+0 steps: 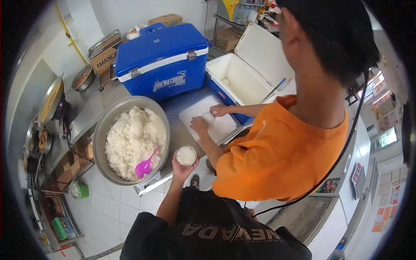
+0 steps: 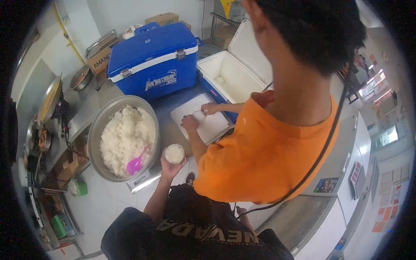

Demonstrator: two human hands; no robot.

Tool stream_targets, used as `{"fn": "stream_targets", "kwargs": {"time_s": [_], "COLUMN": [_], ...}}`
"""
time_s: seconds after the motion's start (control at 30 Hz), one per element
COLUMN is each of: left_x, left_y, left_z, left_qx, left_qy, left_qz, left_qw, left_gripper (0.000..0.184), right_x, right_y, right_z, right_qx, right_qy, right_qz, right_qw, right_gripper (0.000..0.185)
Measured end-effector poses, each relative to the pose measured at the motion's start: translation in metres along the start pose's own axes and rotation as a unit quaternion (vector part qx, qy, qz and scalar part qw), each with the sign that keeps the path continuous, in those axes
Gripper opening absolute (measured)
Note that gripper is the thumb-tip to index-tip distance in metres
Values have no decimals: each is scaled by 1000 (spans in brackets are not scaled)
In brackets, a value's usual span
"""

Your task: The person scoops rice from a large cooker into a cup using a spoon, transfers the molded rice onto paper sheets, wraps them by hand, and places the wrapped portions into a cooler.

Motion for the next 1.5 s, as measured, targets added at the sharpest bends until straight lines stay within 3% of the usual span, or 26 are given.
{"fn": "stream_targets", "kwargs": {"time_s": [0.17, 0.3, 0.53, 0.57, 0.63, 0.67, 0.73, 0.77, 0.87, 1.0, 1.07, 1.13, 1.2, 1.23, 1.27, 1.3, 1.37, 1.43, 1.5], "left_x": [-8, -27, -31, -11, 30, 43, 52, 52, 75, 73, 40, 5, -63, -77, -84, -92, -96, -83, -96], "left_y": [64, 126, 234, 232, 234, 239, 249, 256, 243, 174, 124, 58, -2, -36, -79, -107, -159, -200, -231], "left_z": [0, 7, 5, 6, 1, -4, -34, -42, -40, -28, -23, -14, 5, 13, 14, 30, 54, 67, 90], "left_qx": [-9, 55, 159, 201, 286, 338, 456, 396, 473, 483, 428, 402, 304, 187, 67, 86, 131, 88, 124], "left_qy": [-14, -25, 217, 377, 644, 743, 842, 866, 842, 812, 807, 815, 798, 739, 647, 647, 593, 415, 351], "left_qz": [-3, 27, 70, 95, 76, 63, -67, -105, -49, -24, -19, -7, 77, 170, 258, 237, 185, 254, 261], "left_qw": [1000, 998, 961, 899, 706, 574, 278, 286, 256, 328, 407, 418, 515, 625, 715, 719, 773, 869, 891], "left_gripper": [49, 49, 49, 47, 50, 52, 56, 58, 59, 52, 55, 53, 53, 53, 52, 55, 54, 54, 53], "right_x": [-18, -17, 1, 5, 10, 13, 18, 21, 28, 34, 33, 28, 20, 21, 30, 5, -39, -75, -89], "right_y": [-30, -55, -105, -113, -126, -135, -147, -150, -159, -169, -163, -143, -113, -91, -67, -87, -138, -212, -283], "right_z": [-36, -38, -35, -34, -34, -34, -35, -34, -32, -24, -25, -37, -70, -97, -129, -189, -318, -442, -537], "right_qx": [20, 45, 95, 103, 116, 123, 134, 135, 138, 118, 89, 30, -62, -121, -187, -241, -338, -440, -535], "right_qy": [17, 29, 62, 68, 82, 87, 98, 102, 111, 105, 84, 48, -3, -39, -107, -17, 38, 48, 27], "right_qz": [1, 0, -10, -11, -11, -10, -11, -11, -12, -18, -22, -23, -18, -13, -5, -4, -23, -43, -55], "right_qw": [1000, 999, 993, 992, 990, 989, 986, 985, 984, 987, 992, 998, 998, 992, 976, 970, 940, 896, 843], "right_gripper": [43, 41, 37, 37, 36, 36, 35, 34, 33, 32, 32, 31, 31, 31, 34, 39, 31, 23, 16]}}
Point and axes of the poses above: each hand's wrist, its own y-axis towards the middle knuckle, its own x-axis out of the palm, z = x × y, the point moved 7 cm from there along y, towards the middle knuckle, and after that the axes turned 13 degrees about x, right-handed, at the moved point
